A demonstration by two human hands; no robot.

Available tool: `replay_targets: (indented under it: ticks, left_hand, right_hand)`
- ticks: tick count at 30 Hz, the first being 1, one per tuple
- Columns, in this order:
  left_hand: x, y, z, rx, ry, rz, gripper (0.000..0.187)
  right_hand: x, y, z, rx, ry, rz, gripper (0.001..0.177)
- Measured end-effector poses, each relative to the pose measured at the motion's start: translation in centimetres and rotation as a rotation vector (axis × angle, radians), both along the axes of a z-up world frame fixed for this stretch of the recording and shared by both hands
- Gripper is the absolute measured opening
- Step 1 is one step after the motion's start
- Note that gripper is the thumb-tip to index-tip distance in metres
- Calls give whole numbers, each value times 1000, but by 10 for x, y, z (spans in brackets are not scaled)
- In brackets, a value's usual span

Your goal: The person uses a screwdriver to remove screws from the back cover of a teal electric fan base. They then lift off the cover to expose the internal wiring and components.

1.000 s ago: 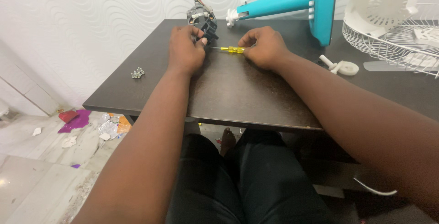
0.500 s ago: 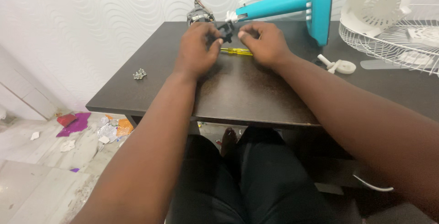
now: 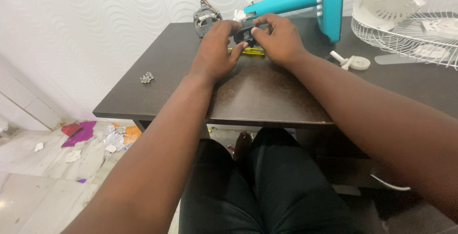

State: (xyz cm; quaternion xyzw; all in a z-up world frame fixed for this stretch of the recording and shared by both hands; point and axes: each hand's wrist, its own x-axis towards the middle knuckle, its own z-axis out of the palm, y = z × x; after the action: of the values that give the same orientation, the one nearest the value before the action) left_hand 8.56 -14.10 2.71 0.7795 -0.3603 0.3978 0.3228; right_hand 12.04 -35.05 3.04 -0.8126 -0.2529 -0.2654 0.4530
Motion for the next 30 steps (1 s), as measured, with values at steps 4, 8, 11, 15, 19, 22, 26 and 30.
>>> replay_targets:
  ticks: [4,8,11,15,19,22,26,30]
  left_hand:
    - [3,0,-3,-27,31,20,41]
    - [6,0,-5,-27,82,20,44]
    - [7,-1,-5,-25,130,44,42]
    - [3,-1,-3,-22,91,23,39]
    - [-2,-4,1,35,77,-13,38]
    - [-6,-11,1,69,39,-47,34]
    - [-13,-15,7,117,-25,-103,33]
    - [-13,-29,10,68,94,-147,33]
  right_hand:
    - [-4,-1,2,15,7,-6,33]
    - [-5,-3,-1,31,-4,-26,34]
    - [-5,-2,1,35,4,-55,36]
    - [-8,-3,8,9,-35,-45,33]
    - [-24,-12,6,70,141,-18,33]
    - [-38,-21,6,103,180,-10,35]
    - [-55,-29,8,133,235,30,40]
    - [-69,-40,5,159,252,-1,51]
